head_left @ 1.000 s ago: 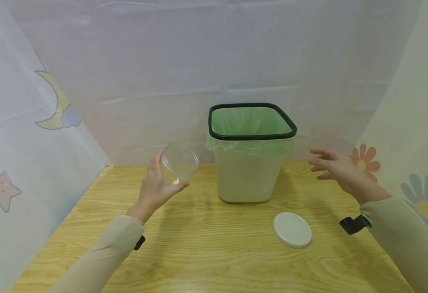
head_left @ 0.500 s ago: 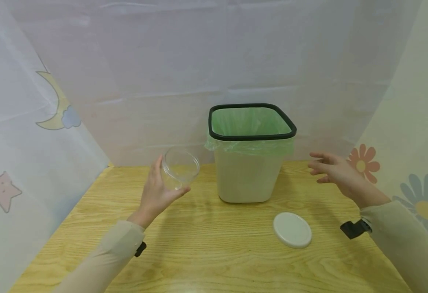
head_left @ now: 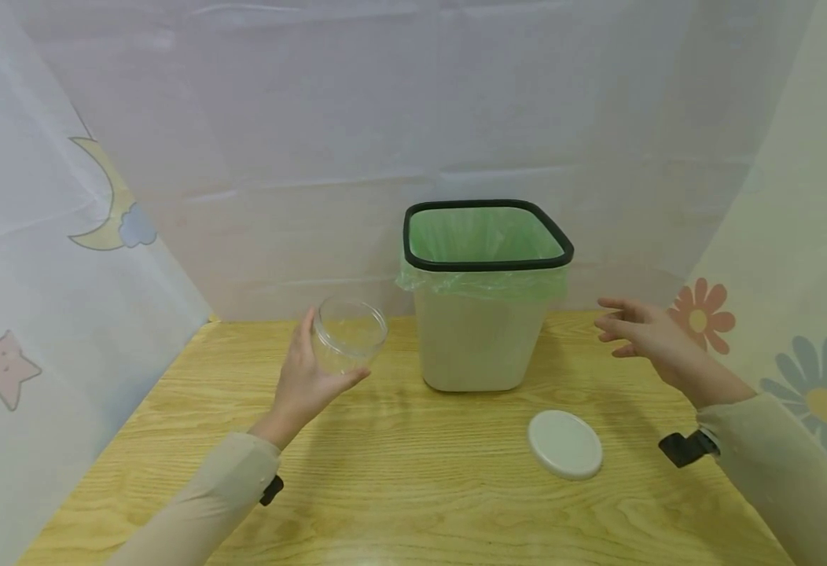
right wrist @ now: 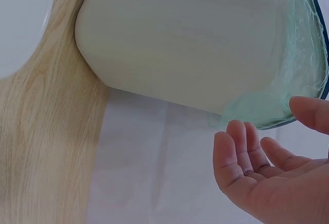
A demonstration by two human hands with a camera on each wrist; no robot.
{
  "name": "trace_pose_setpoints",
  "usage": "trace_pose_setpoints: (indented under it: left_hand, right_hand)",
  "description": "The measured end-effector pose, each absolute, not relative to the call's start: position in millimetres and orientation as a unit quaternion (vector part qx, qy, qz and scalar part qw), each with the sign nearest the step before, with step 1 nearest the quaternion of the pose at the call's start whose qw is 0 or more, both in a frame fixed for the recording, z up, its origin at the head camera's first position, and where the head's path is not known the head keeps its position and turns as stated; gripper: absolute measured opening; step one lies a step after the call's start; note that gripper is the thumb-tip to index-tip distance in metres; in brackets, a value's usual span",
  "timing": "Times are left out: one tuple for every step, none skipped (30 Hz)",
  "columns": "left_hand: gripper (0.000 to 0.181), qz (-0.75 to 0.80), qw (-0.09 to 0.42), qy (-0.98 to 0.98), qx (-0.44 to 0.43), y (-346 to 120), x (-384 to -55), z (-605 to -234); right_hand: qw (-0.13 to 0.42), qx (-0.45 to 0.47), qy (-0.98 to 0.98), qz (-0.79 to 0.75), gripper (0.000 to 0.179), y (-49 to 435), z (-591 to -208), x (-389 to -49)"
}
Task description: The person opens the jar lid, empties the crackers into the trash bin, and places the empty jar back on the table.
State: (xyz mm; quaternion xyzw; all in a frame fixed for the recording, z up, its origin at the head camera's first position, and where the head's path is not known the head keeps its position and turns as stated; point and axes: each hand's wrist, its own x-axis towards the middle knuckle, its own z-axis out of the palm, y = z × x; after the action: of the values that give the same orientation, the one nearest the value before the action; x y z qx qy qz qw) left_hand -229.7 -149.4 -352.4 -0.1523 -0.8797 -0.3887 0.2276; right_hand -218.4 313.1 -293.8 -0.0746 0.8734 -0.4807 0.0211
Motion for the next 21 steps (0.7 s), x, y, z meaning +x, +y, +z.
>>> trace_pose_setpoints:
  left_hand:
    - [0.118, -0.389, 0.225, -0.88, -0.151, -149.2, -229.3, -352.8]
    - [0.118, -0.391, 0.223, -0.88, -0.151, -148.9, -228.8, -353.3]
    - [0.118, -0.393, 0.221, -0.88, -0.149, -148.4, -228.3, -353.7]
    - [0.118, -0.395, 0.219, -0.88, -0.148, -147.9, -227.8, -354.3]
    - [0.117, -0.396, 0.218, -0.88, -0.147, -147.5, -227.4, -354.9]
    - [0.117, -0.398, 0.217, -0.879, -0.147, -147.0, -226.9, -355.4]
    - [0.116, -0.4, 0.216, -0.878, -0.147, -146.5, -226.5, -356.0]
    - [0.116, -0.401, 0.216, -0.878, -0.147, -146.0, -225.8, -356.3]
    - [0.115, -0.402, 0.216, -0.878, -0.148, -145.5, -225.4, -356.8]
    - [0.114, -0.402, 0.216, -0.877, -0.148, -145.3, -225.0, -357.3]
    - [0.114, -0.401, 0.217, -0.877, -0.15, -145.0, -224.9, -357.8]
    - [0.114, -0.401, 0.218, -0.877, -0.151, -144.7, -224.6, -358.1]
    - [0.113, -0.4, 0.218, -0.877, -0.152, -144.6, -224.4, -358.3]
    - [0.113, -0.401, 0.219, -0.876, -0.154, -144.5, -224.3, -358.5]
    - [0.113, -0.403, 0.219, -0.875, -0.154, -144.5, -224.5, -358.9]
    - [0.113, -0.405, 0.217, -0.875, -0.154, -144.4, -224.3, -359.2]
    - [0.113, -0.406, 0.216, -0.874, -0.155, -144.4, -224.2, -359.5]
    - [0.114, -0.408, 0.214, -0.874, -0.154, -144.2, -223.8, -359.8]
    - [0.114, -0.41, 0.212, -0.874, -0.154, -144.0, -223.4, -360.3]
    - [0.114, -0.412, 0.21, -0.873, -0.153, -143.8, -223.2, -361.1]
    - [0.114, -0.413, 0.209, -0.873, -0.152, -143.6, -222.9, -362.1]
  right_hand:
    - [0.021, -0.074, 0.874, -0.481, 0.066, 312.9, -294.1, -218.3]
    - [0.022, -0.072, 0.874, -0.481, 0.066, 312.6, -294.2, -218.0]
    - [0.026, -0.075, 0.874, -0.48, 0.066, 312.4, -294.2, -217.5]
    - [0.027, -0.075, 0.874, -0.48, 0.066, 312.2, -294.2, -217.2]
    - [0.027, -0.075, 0.874, -0.48, 0.065, 311.9, -294.3, -216.9]
    - [0.028, -0.077, 0.873, -0.48, 0.065, 311.7, -294.6, -216.6]
    - [0.028, -0.076, 0.873, -0.481, 0.065, 311.8, -294.6, -216.3]
    - [0.029, -0.076, 0.873, -0.481, 0.065, 311.6, -294.7, -215.9]
    - [0.029, -0.076, 0.873, -0.481, 0.064, 311.7, -295.1, -215.7]
    - [0.029, -0.077, 0.873, -0.48, 0.064, 311.6, -295.1, -215.4]
    - [0.029, -0.078, 0.873, -0.481, 0.064, 311.3, -295.3, -215.0]
    - [0.03, -0.078, 0.873, -0.481, 0.064, 311.2, -295.5, -214.7]
    - [0.03, -0.078, 0.873, -0.48, 0.064, 311.4, -295.8, -214.6]
    - [0.03, -0.079, 0.874, -0.479, 0.063, 311.4, -296.3, -214.6]
    - [0.031, -0.08, 0.874, -0.478, 0.063, 311.7, -296.7, -214.6]
    - [0.03, -0.08, 0.875, -0.477, 0.062, 311.6, -296.8, -214.2]
    - [0.029, -0.08, 0.875, -0.476, 0.063, 311.5, -297.1, -214.0]
    - [0.029, -0.08, 0.876, -0.476, 0.062, 311.6, -297.5, -213.7]
    - [0.029, -0.08, 0.876, -0.475, 0.062, 311.7, -297.8, -213.5]
    - [0.028, -0.08, 0.876, -0.474, 0.063, 311.5, -297.9, -212.9]
    - [0.028, -0.08, 0.876, -0.475, 0.064, 311.4, -298.1, -212.3]
